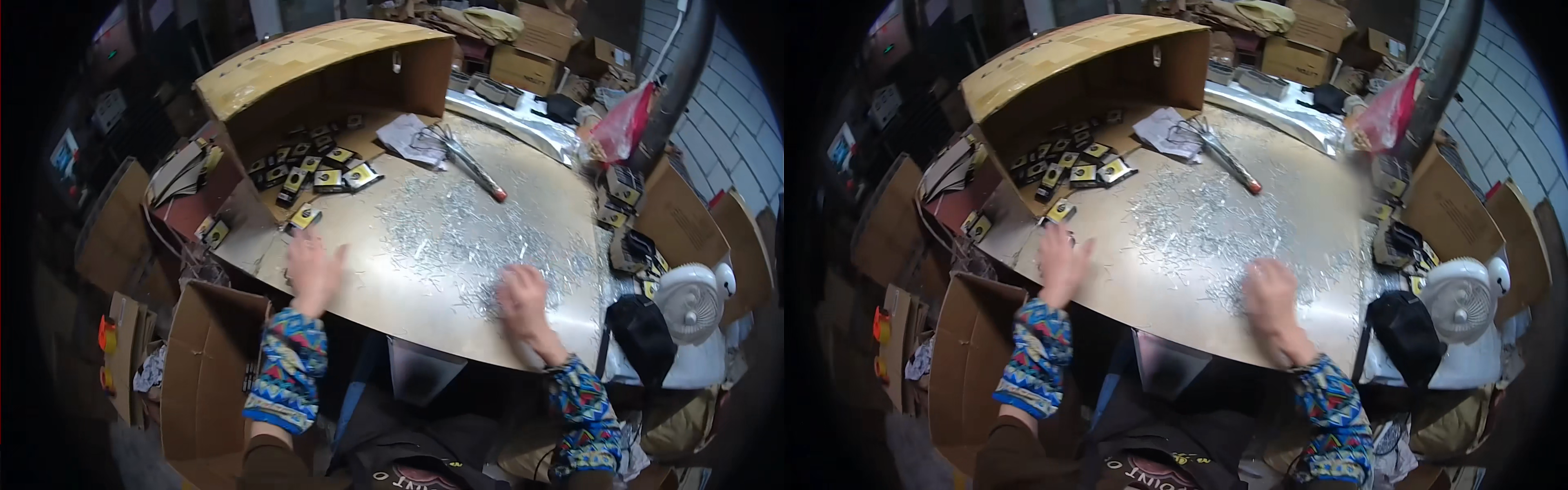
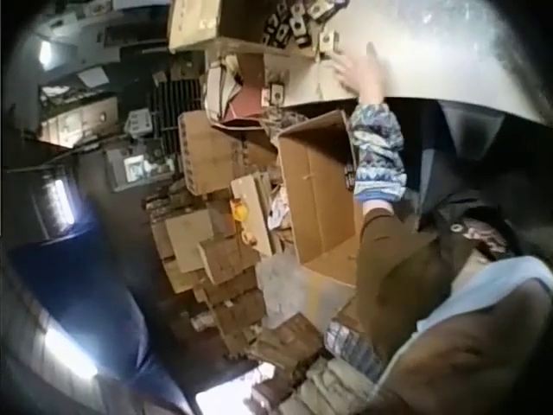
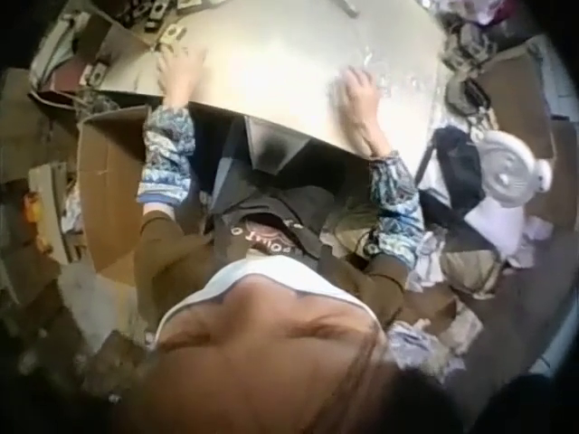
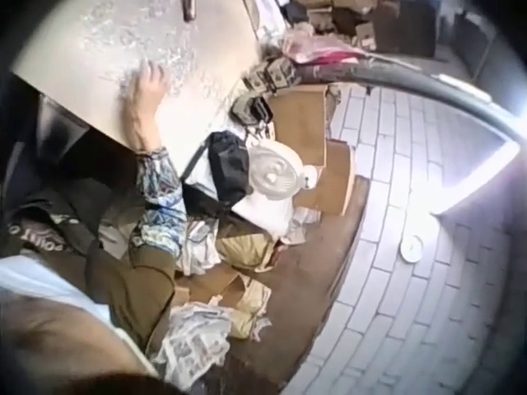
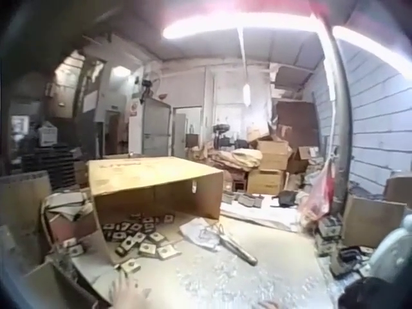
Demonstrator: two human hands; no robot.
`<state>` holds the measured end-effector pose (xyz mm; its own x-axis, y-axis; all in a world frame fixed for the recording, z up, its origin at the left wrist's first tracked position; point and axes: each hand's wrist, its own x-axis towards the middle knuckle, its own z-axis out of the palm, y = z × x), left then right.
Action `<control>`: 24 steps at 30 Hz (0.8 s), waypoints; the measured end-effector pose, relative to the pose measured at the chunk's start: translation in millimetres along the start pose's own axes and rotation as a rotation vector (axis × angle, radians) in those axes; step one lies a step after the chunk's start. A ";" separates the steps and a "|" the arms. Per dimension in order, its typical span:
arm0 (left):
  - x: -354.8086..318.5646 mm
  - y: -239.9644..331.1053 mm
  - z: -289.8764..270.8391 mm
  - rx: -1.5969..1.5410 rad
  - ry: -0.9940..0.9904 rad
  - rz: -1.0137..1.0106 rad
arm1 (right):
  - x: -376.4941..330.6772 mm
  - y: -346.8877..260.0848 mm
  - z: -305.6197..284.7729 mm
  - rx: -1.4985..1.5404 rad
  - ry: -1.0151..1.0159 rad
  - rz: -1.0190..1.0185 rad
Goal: Packaging small industrial components into individual boxes and placing them into larger shipping cartons.
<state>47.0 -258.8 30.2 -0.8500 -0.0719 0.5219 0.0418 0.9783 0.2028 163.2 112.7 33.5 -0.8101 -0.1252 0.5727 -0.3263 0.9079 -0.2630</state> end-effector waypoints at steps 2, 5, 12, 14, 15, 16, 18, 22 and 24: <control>-1.5 -30.7 -14.7 0.000 -0.178 -0.001 | 8.8 -34.2 22.7 0.001 -0.033 -0.135; 0.6 -43.6 -13.7 0.100 -0.313 0.004 | 27.7 -70.7 51.0 -0.066 -0.036 -0.147; -28.2 -39.7 -35.3 -1.077 -0.720 -0.229 | 12.3 -75.5 57.9 -0.297 -0.133 0.120; -68.3 -35.1 -39.8 -1.332 -0.645 -0.453 | 4.8 -82.2 61.8 -0.309 -0.208 0.368; -82.1 -40.0 -33.1 -1.475 -0.777 -0.458 | 0.1 -79.8 55.8 -0.278 -0.237 0.361; -86.2 -39.4 -34.0 -1.599 -0.907 -0.474 | -6.9 -74.9 57.7 -0.322 -0.216 0.408; -98.3 -0.9 -73.4 -1.581 -0.936 -0.574 | -18.7 -70.0 64.9 -0.185 0.007 0.193; -111.9 17.5 -98.9 -1.558 -0.903 -0.661 | -14.7 -61.2 63.2 -0.127 0.096 0.132; -119.4 11.8 -106.6 -1.445 -0.862 -0.650 | -7.2 -65.7 67.7 -0.057 0.123 0.218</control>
<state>205.0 -259.3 58.6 -0.9010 0.2371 -0.3633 -0.3983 -0.1204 0.9093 157.5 26.9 -5.9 -0.7920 0.1226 0.5982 -0.1195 0.9296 -0.3487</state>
